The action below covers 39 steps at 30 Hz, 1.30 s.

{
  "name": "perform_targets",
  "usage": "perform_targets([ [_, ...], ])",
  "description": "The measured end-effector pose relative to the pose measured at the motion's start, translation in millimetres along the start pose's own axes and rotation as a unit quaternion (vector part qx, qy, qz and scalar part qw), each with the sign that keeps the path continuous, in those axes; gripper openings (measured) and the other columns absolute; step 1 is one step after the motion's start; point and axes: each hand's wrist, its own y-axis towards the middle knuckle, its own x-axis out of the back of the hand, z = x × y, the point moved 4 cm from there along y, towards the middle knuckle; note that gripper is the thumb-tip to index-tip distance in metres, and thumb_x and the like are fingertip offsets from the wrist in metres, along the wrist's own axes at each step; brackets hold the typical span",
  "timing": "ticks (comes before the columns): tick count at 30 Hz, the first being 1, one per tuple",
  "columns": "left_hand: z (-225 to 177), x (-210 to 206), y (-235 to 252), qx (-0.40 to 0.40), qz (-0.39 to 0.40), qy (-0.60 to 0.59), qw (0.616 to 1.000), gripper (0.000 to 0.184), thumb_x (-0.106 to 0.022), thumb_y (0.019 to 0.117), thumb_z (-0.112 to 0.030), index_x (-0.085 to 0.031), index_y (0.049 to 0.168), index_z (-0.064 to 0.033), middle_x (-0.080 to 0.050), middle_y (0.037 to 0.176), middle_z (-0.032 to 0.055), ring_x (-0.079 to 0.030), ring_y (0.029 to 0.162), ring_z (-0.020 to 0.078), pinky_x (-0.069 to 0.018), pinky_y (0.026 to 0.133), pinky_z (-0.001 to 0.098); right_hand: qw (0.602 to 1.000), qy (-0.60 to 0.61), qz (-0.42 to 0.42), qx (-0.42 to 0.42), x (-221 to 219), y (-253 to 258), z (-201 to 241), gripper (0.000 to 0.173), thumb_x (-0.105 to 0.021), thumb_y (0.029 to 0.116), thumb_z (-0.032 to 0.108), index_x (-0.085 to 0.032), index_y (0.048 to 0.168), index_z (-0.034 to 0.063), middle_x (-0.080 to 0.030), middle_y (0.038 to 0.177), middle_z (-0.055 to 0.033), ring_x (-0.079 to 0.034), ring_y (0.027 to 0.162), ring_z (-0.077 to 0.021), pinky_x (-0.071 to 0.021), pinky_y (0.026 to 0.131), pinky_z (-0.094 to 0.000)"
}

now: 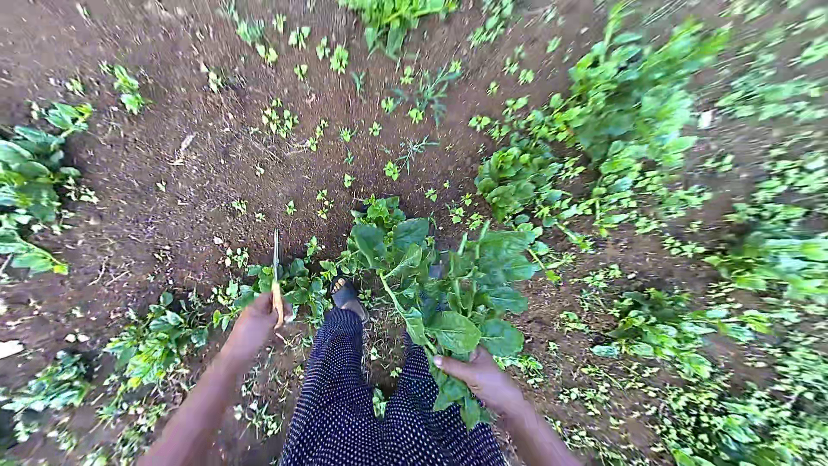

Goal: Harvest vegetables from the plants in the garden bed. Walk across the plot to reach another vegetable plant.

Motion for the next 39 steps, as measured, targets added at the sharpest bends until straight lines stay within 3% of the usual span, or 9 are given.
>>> perform_targets([
  [7,-159.1,-25.7,-66.5,-0.145,0.100,-0.089,0.980,0.030,-0.060,0.1039,-0.015,-0.057,0.128,0.0040,-0.072,0.106,0.0109,-0.071,0.093,0.0151,-0.0594,0.085,0.0320,0.988,0.023,-0.040,0.145,13.4,-85.5,17.8,0.035,-0.074,0.0809,-0.001,-0.065,0.114,0.0003,-0.075,0.095,0.0028,-0.071,0.089,-0.0025,-0.0605,0.086,-0.0238],
  [11,-198.4,-43.3,-108.5,-0.156,0.151,-0.101,0.971,0.015,-0.052,0.1066,-0.006,-0.056,0.119,-0.0007,-0.071,0.091,0.0039,-0.070,0.080,0.0091,-0.0587,0.076,0.0257,0.977,0.021,-0.045,0.205,33.0,-119.3,10.7,0.029,-0.074,0.0803,0.000,-0.068,0.109,0.0023,-0.076,0.092,0.0046,-0.071,0.086,-0.0013,-0.0607,0.084,-0.0227],
  [14,-216.9,-60.0,-134.3,-0.193,0.156,-0.053,0.967,0.016,-0.057,0.1053,-0.009,-0.057,0.118,0.0008,-0.066,0.088,0.0048,-0.066,0.076,0.0090,-0.0579,0.073,0.0255,0.972,0.019,-0.034,0.231,52.8,-147.3,-1.5,0.028,-0.074,0.0815,0.001,-0.069,0.109,0.0045,-0.076,0.092,0.0068,-0.071,0.087,0.0001,-0.0602,0.084,-0.0215],
  [19,-235.3,-111.0,-166.8,-0.241,0.186,0.063,0.950,0.011,-0.068,0.0982,-0.008,-0.064,0.107,-0.0018,-0.066,0.083,0.0000,-0.062,0.072,0.0032,-0.0539,0.070,0.0210,0.965,0.018,-0.040,0.258,95.3,-181.4,-35.7,0.028,-0.074,0.0823,0.004,-0.069,0.110,0.0045,-0.076,0.094,0.0054,-0.071,0.089,-0.0006,-0.0605,0.085,-0.0228],
  [26,-235.0,-194.0,-209.7,-0.260,0.196,0.145,0.934,0.023,-0.061,0.1000,-0.004,-0.058,0.122,0.0012,-0.063,0.097,0.0034,-0.059,0.081,0.0043,-0.0520,0.077,0.0241,0.964,-0.018,-0.076,0.252,137.0,-208.9,-78.0,0.025,-0.074,0.0875,0.010,-0.069,0.111,0.0023,-0.075,0.095,0.0021,-0.070,0.089,-0.0007,-0.0591,0.087,-0.0248],
  [31,-217.8,-242.1,-205.8,-0.234,0.203,0.140,0.940,0.027,-0.068,0.0954,-0.004,-0.060,0.121,-0.0004,-0.066,0.096,0.0048,-0.062,0.081,0.0079,-0.0542,0.077,0.0278,0.972,-0.142,-0.080,0.169,164.9,-225.3,-103.0,0.029,-0.073,0.0923,0.026,-0.071,0.113,0.0050,-0.074,0.097,-0.0090,-0.071,0.093,-0.0201,-0.0562,0.089,-0.0503],
  [35,-208.6,-261.6,-200.1,-0.209,0.188,0.203,0.938,0.032,-0.074,0.0947,-0.013,-0.062,0.121,0.0007,-0.068,0.103,0.0120,-0.065,0.091,0.0183,-0.0547,0.086,0.0384,0.971,-0.195,-0.054,0.126,168.5,-228.1,-107.9,0.036,-0.070,0.0953,0.030,-0.070,0.118,0.0026,-0.073,0.102,-0.0179,-0.070,0.100,-0.0335,-0.0518,0.092,-0.0617],
  [37,-205.1,-267.4,-197.5,-0.205,0.157,0.295,0.920,0.038,-0.068,0.0967,-0.013,-0.060,0.131,0.0019,-0.066,0.119,0.0223,-0.065,0.110,0.0329,-0.0509,0.098,0.0519,0.971,-0.189,-0.049,0.139,166.0,-226.4,-107.6,0.034,-0.070,0.0949,0.027,-0.070,0.117,0.0009,-0.073,0.100,-0.0191,-0.070,0.098,-0.0339,-0.0526,0.090,-0.0610],
  [39,-200.2,-270.3,-197.2,-0.198,0.118,0.371,0.899,0.046,-0.066,0.0958,-0.015,-0.056,0.138,0.0002,-0.065,0.127,0.0264,-0.063,0.119,0.0409,-0.0484,0.102,0.0600,0.972,-0.163,-0.039,0.164,162.1,-223.8,-104.5,0.030,-0.071,0.0947,0.023,-0.069,0.113,-0.0010,-0.072,0.097,-0.0175,-0.070,0.093,-0.0292,-0.0535,0.089,-0.0555],
])
